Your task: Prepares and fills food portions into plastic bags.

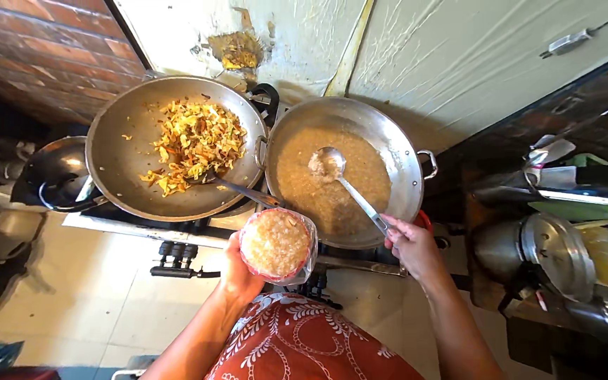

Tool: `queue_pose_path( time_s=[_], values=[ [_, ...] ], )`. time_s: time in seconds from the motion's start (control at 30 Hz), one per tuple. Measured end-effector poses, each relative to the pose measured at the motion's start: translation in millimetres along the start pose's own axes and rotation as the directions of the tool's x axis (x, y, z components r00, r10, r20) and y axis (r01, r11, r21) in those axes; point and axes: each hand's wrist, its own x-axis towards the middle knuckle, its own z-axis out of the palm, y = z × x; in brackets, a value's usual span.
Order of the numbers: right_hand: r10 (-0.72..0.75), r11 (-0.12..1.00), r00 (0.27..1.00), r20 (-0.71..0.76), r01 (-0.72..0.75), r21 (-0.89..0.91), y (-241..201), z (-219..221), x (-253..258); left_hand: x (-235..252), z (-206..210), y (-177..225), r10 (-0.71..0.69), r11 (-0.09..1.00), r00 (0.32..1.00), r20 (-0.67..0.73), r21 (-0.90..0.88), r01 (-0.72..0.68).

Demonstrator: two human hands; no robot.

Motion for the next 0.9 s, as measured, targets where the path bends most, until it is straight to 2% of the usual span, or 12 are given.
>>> queue_pose_path(
  time_s=[0.07,0.13,0.33,0.43,0.67,0.8,0.9],
  values=[
    [-0.111,0.987,0.990,-0.083,0.101,-0.123,8.2,1.6,-9.3,-0.1,6.0,-1.0,-0.006,1.000,1.000,-0.013,0.013,0.006],
    [-0.122,0.985,0.988,-0.095,0.108,-0.136,13.5,-5.0,-14.3,1.3,8.6,-3.8,-0.015,0.999,1.000,0.015,0.029,0.014],
    [0.073,0.991,0.997,0.003,-0.073,0.112,20.7,-39.1,-40.2,4.4,18.6,-15.4,-0.056,0.997,0.998,0.034,0.061,0.054],
    [0.165,0.973,0.986,0.029,-0.167,0.161,21.5,-50.1,-52.5,6.1,23.3,-20.0,-0.083,0.993,0.996,0.038,0.087,0.079],
    [0.033,0.996,0.988,-0.148,-0.045,-0.075,41.5,-36.2,-77.3,9.2,32.1,-29.6,-0.121,0.987,0.991,0.053,0.110,0.115],
    [0.123,0.980,0.992,-0.008,-0.123,-0.156,41.6,-47.7,-88.1,8.9,32.9,-33.1,-0.124,0.984,0.991,0.046,0.138,0.117],
    [0.150,0.986,0.988,0.033,-0.146,-0.083,50.7,-53.2,-90.9,9.4,31.2,-36.6,-0.123,0.983,0.991,0.057,0.147,0.113]
  ],
)
